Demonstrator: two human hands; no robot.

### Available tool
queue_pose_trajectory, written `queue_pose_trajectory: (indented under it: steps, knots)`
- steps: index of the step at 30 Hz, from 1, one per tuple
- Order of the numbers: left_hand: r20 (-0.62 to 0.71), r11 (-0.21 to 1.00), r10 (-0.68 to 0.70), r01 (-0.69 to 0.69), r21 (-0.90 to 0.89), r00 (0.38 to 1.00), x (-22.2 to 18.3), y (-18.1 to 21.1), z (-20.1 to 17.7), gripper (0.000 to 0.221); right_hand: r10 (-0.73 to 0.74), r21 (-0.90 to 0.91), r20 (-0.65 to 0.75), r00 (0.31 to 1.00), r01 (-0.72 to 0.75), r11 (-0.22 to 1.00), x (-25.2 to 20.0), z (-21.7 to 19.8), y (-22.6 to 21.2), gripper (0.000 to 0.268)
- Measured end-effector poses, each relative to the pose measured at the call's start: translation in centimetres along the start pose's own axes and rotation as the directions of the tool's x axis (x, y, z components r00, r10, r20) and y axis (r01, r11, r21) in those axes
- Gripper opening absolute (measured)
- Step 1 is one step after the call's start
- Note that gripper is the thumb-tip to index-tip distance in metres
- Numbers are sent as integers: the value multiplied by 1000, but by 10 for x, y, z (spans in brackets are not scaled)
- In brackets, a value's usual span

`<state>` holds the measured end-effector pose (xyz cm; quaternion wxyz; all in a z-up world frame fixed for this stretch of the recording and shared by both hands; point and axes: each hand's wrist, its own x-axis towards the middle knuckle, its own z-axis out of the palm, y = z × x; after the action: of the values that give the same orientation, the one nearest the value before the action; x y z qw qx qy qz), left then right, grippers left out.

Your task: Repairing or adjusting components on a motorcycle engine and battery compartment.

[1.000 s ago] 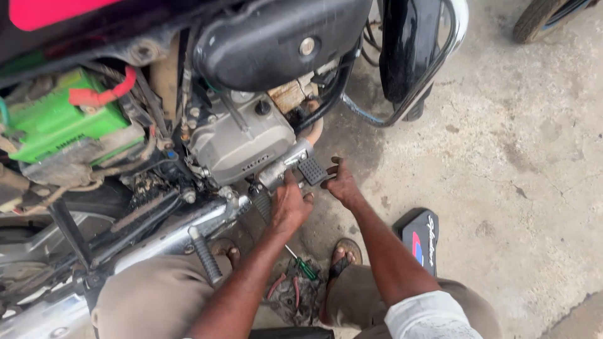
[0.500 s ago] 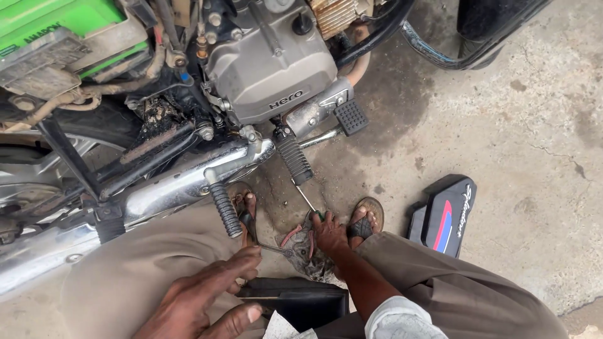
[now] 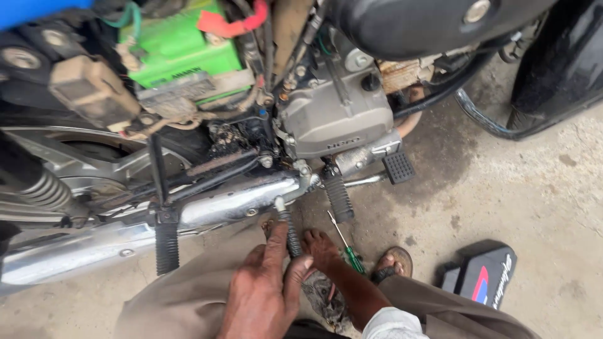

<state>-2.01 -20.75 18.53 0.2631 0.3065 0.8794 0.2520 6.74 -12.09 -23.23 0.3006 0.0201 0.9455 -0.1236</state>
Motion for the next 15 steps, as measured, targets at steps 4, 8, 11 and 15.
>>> queue_pose_trajectory:
  steps: [4, 8, 11, 15]
  knots:
    - [-148, 968, 233, -244, -60, 961, 9, -12, 3, 64, 9, 147, 3, 1000, -10, 989, 0, -12, 26, 59]
    - [65, 985, -23, 34, -167, 998, 17, 11, -18, 67, -31, 210, -1, 1000, 30, 977, -2, -7, 44, 48]
    - [117, 960, -263, 272, -71, 958, 18, 14, -24, 84, -202, 122, -57, 978, 208, 971, -20, -13, 86, 33]
    - [-97, 816, -82, 11, -578, 992, 40, -89, 4, 94, -120, 417, -326, 938, 256, 872, -139, -82, 168, 13]
